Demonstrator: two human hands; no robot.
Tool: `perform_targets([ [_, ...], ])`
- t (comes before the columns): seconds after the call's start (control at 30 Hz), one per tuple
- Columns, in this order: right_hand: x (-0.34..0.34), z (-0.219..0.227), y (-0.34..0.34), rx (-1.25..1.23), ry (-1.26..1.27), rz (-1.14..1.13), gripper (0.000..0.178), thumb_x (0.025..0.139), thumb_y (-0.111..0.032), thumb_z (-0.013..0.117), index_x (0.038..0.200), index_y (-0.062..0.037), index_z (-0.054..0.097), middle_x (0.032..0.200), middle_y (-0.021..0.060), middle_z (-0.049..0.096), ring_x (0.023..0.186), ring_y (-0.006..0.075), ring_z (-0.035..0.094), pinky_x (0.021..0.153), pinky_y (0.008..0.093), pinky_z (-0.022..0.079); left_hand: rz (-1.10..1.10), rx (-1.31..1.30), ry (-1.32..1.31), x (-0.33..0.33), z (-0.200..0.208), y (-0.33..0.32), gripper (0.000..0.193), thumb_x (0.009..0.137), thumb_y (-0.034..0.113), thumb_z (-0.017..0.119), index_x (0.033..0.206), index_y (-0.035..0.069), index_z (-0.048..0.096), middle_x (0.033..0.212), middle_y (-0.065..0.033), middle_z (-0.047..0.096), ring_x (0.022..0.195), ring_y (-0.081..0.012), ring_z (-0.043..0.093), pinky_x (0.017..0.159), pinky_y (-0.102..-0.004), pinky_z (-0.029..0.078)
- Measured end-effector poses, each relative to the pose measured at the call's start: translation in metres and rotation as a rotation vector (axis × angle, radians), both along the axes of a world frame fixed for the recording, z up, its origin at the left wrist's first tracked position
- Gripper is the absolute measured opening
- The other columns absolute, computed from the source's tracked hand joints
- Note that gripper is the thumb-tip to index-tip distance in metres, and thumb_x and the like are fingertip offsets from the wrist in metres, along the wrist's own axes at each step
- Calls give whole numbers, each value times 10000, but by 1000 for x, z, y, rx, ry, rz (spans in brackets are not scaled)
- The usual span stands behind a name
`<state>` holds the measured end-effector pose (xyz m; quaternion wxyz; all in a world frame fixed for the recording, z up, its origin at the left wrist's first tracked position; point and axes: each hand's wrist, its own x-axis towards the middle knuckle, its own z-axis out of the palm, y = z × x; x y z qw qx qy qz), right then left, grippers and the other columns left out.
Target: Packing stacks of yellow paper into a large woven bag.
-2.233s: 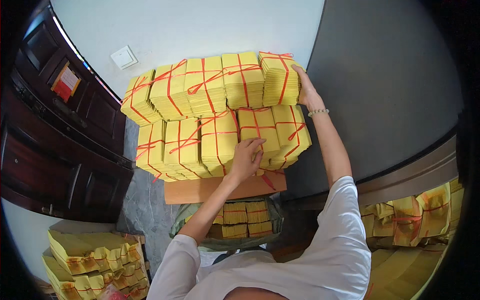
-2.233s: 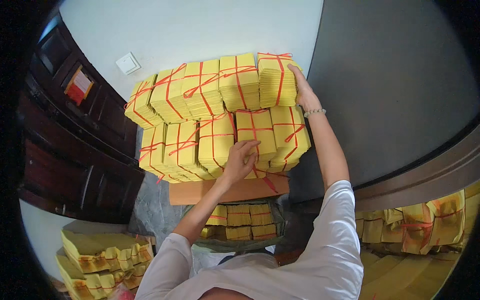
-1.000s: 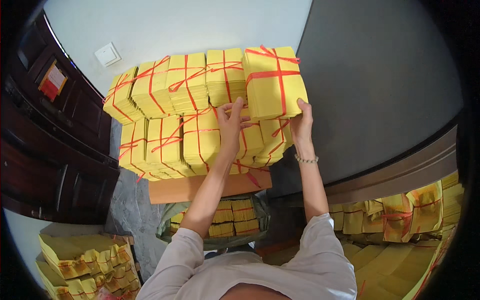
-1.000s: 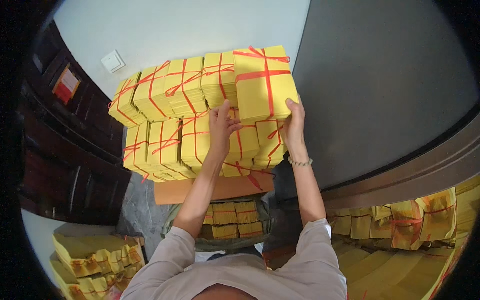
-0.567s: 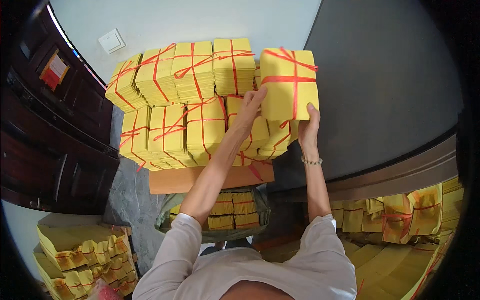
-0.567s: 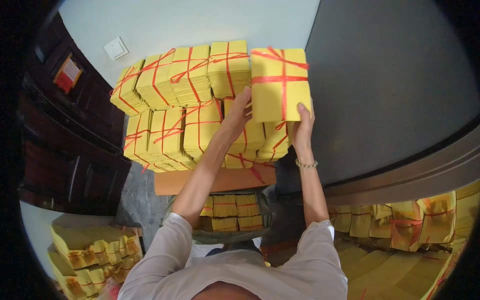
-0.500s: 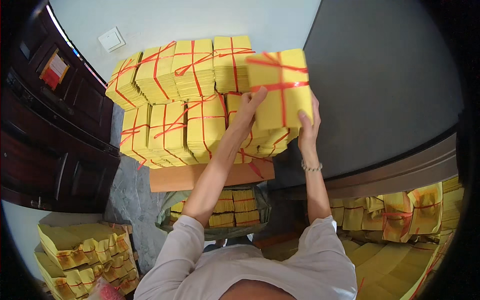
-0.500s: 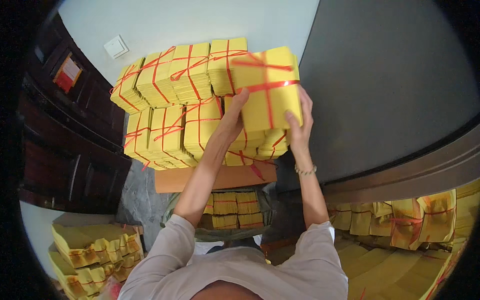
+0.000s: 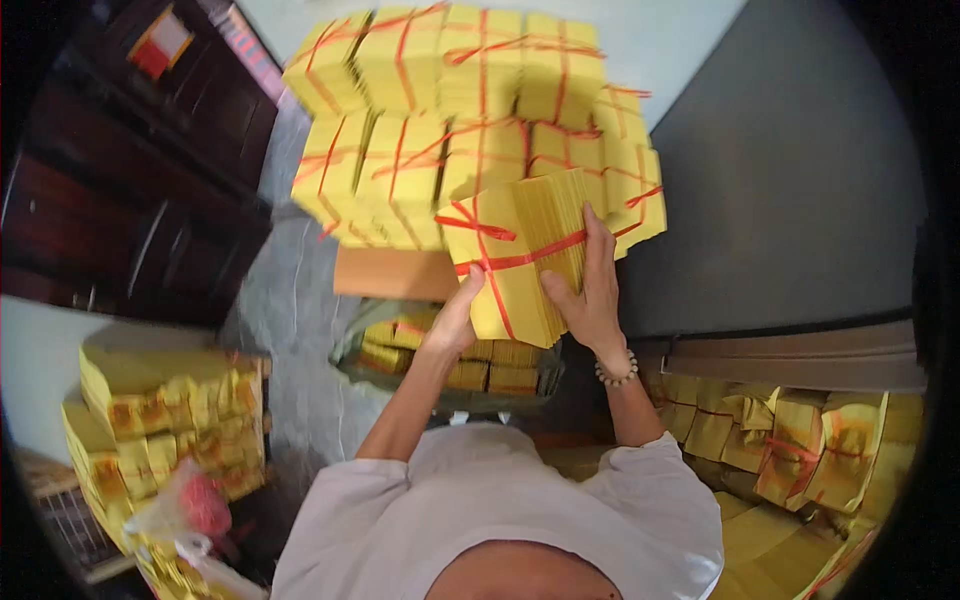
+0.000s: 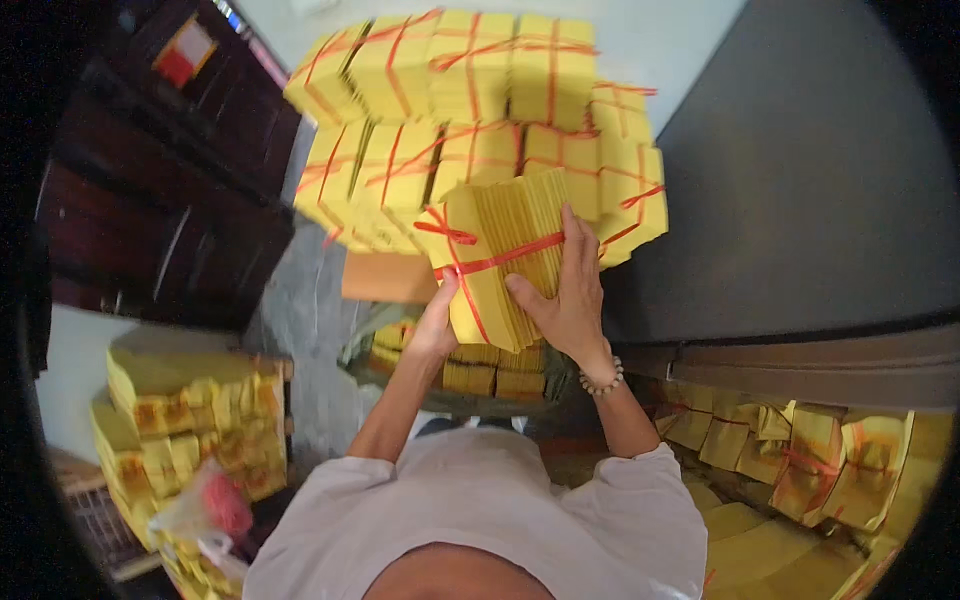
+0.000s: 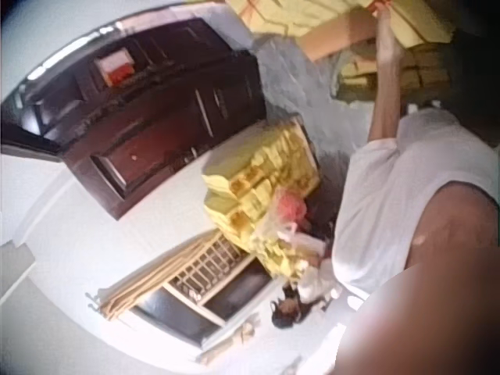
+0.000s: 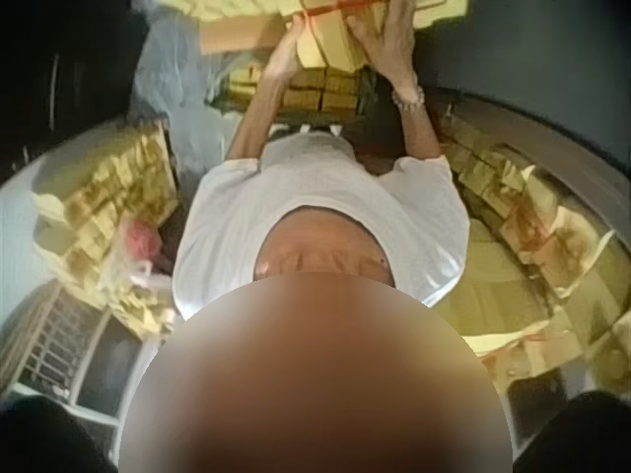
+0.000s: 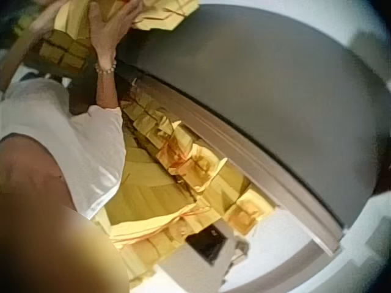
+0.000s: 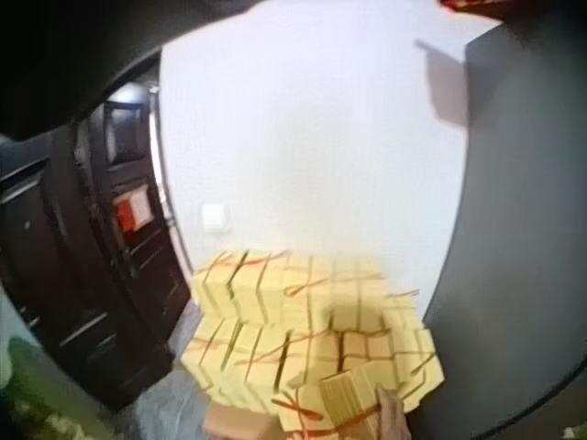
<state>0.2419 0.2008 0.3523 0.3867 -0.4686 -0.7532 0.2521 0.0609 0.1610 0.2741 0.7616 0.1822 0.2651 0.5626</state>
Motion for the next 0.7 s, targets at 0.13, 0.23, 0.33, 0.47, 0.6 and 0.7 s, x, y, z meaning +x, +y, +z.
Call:
perform_targets([
  [0.13,-27,-41,-32,-60,31,82,859,789,-368,620,1396,33,164,1343,217,297,1250,351,285,1057,419,208,-54,-112,57,-33,-20,-38,600,906,443,487,1315,19,370,1263,-125,499,1135,-222,511,945,-363,432],
  [0.23,-41,-53,-41,-178,122,96,821,820,-380,570,1399,38,163,1381,184,268,1285,296,256,1070,388,191,-54,-228,25,-40,-23,-58,581,894,391,541,1312,23,374,1240,-121,513,1118,-219,520,935,-372,437],
  [0.33,-44,-66,-50,-338,315,190,792,822,-325,572,1405,21,163,1411,166,238,1310,272,238,1080,375,182,38,-69,140,-36,-36,-85,657,813,295,681,1316,30,353,1241,-90,494,1101,-191,510,923,-346,440],
  [0.47,-54,-94,-64,-562,255,256,725,820,-148,573,1415,-26,178,1416,150,249,1315,243,245,1082,355,189,40,-257,54,-45,-63,-117,652,802,238,701,1316,26,361,1260,-81,483,1131,-172,486,932,-326,430],
  [0.6,-80,-150,-70,-880,150,296,743,835,-284,642,1396,-20,233,1401,154,276,1302,249,274,1072,347,226,187,-447,-42,-52,-104,-159,597,865,286,617,1335,51,335,1290,-74,467,1160,-195,484,952,-369,434],
  [0.7,-100,-215,-72,-1075,-18,371,767,839,-367,625,1402,-28,229,1430,171,256,1321,275,255,1077,353,226,276,-556,-136,-66,-143,-176,548,887,288,579,1327,53,352,1291,-82,474,1161,-215,493,957,-385,434],
])
